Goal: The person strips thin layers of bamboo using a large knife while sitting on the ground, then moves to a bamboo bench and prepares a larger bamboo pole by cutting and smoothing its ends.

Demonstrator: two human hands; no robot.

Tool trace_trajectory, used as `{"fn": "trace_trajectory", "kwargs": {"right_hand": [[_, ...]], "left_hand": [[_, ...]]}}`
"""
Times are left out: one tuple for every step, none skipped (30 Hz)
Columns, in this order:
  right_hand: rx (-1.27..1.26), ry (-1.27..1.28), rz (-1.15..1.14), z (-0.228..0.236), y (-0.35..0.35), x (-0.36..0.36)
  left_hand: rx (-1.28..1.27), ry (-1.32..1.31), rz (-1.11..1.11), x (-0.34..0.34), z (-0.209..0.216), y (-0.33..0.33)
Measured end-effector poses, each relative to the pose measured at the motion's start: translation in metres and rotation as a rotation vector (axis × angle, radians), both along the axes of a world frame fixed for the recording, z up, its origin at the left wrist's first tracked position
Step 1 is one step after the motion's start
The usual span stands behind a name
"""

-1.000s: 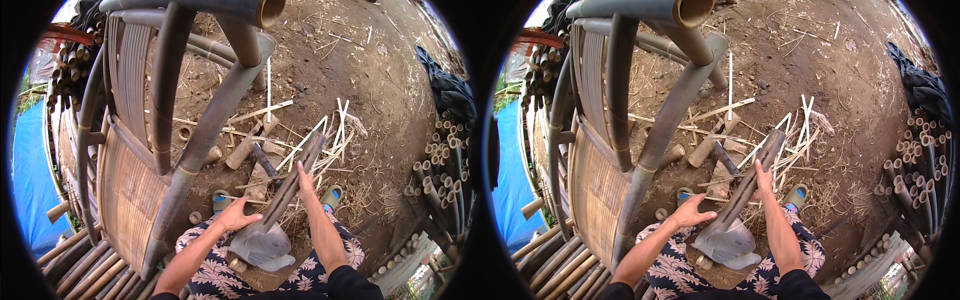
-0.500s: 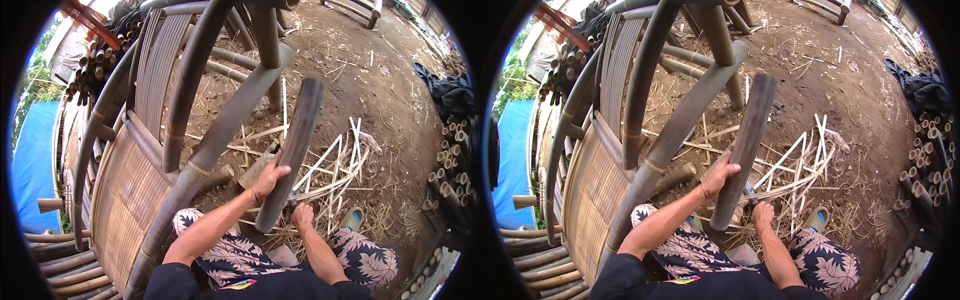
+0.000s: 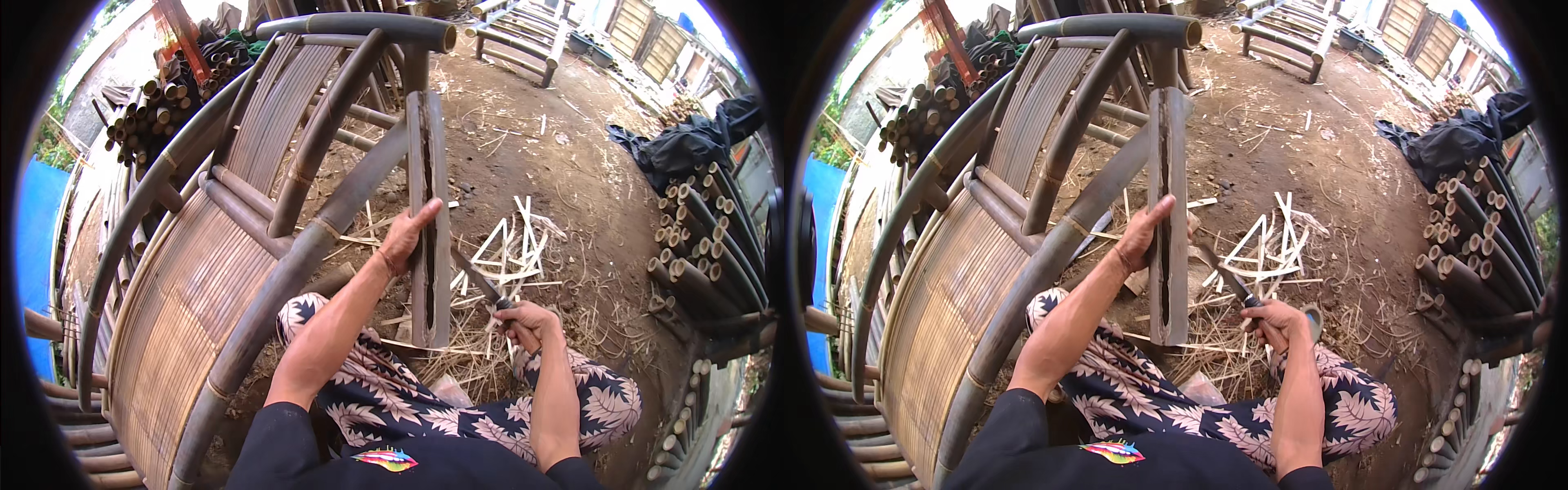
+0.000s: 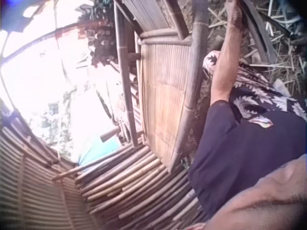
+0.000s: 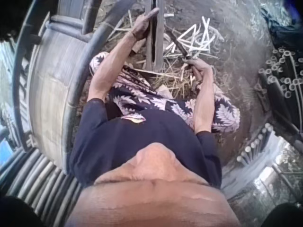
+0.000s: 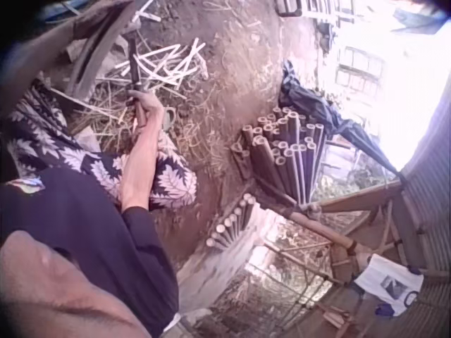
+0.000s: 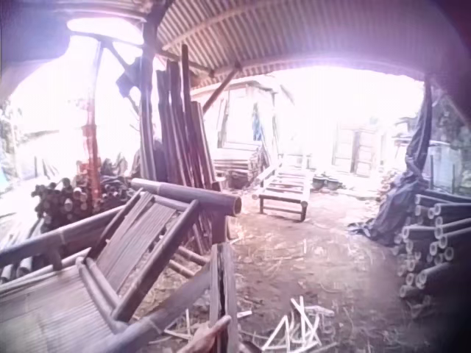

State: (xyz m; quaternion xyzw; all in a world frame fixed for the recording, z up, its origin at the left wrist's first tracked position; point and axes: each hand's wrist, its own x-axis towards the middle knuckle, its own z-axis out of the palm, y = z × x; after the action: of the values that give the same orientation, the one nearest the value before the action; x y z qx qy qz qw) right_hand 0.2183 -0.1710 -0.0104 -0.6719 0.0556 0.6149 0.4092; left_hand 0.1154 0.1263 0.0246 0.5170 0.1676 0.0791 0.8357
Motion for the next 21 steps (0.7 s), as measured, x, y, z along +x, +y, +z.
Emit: {"fn": "trace_trajectory", "kwargs": {"right_hand": [[0.063, -0.058, -0.013, 0.005, -0.007, -0.005], [0.140, -0.090, -0.061, 0.008, -0.013, -0.014], [0.277, -0.080, -0.177, 0.012, -0.018, -0.026], [0.426, -0.066, -0.283, 0.018, -0.013, -0.044], [0.545, -0.176, -0.325, 0.018, -0.011, -0.063], [0.696, -0.084, -0.439, 0.019, -0.011, -0.083], [0.745, -0.121, -0.439, 0.020, -0.014, -0.096], [0.786, -0.160, -0.441, 0.022, -0.020, -0.109], [0.766, -0.201, -0.425, 0.019, -0.025, -0.121], [0.759, -0.234, -0.400, 0.019, -0.020, -0.130], [0.672, -0.298, -0.366, 0.029, -0.019, -0.138], [0.637, -0.317, -0.389, 0.014, -0.022, -0.141], [0.652, -0.295, -0.413, 0.011, -0.023, -0.145], [0.662, -0.262, -0.433, 0.006, -0.022, -0.150], [0.706, -0.201, -0.450, -0.001, -0.021, -0.151], [0.695, -0.189, -0.445, -0.011, -0.027, -0.149], [0.693, -0.176, -0.434, -0.022, -0.031, -0.148], [0.695, -0.161, -0.420, -0.031, -0.032, -0.148], [0.655, -0.172, -0.442, -0.039, -0.037, -0.147], [0.650, -0.235, -0.445, -0.045, -0.039, -0.144], [0.643, -0.301, -0.452, -0.049, -0.039, -0.140]], "left_hand": [[-0.018, -0.002, 0.017, -0.003, 0.006, -0.005], [-0.037, -0.004, 0.036, -0.006, 0.012, -0.012], [-0.020, -0.019, 0.084, -0.006, 0.008, -0.020], [0.007, -0.032, 0.142, -0.007, 0.002, -0.022], [0.036, -0.055, 0.202, -0.005, 0.002, -0.024], [0.040, -0.074, 0.231, -0.006, 0.004, -0.031], [0.045, -0.099, 0.265, -0.007, 0.006, -0.040], [0.043, -0.122, 0.296, -0.009, 0.009, -0.049], [0.088, -0.104, 0.296, -0.012, 0.010, -0.053], [0.151, -0.090, 0.348, -0.016, 0.002, -0.048], [0.138, -0.102, 0.320, -0.020, 0.008, -0.053], [0.126, -0.114, 0.294, -0.024, 0.015, -0.056], [0.056, -0.170, 0.286, -0.023, 0.024, -0.052], [-0.014, -0.215, 0.283, -0.024, 0.033, -0.042], [-0.083, -0.262, 0.279, -0.023, 0.043, -0.032], [-0.072, -0.291, 0.418, -0.018, 0.074, -0.035], [-0.043, -0.315, 0.181, -0.021, 0.091, -0.014], [0.074, -0.339, 0.213, -0.016, 0.108, 0.006], [0.083, -0.383, 0.204, -0.010, 0.126, 0.010], [0.087, -0.420, 0.192, -0.005, 0.141, 0.007], [0.147, -0.420, 0.150, 0.004, 0.143, 0.008]]}}
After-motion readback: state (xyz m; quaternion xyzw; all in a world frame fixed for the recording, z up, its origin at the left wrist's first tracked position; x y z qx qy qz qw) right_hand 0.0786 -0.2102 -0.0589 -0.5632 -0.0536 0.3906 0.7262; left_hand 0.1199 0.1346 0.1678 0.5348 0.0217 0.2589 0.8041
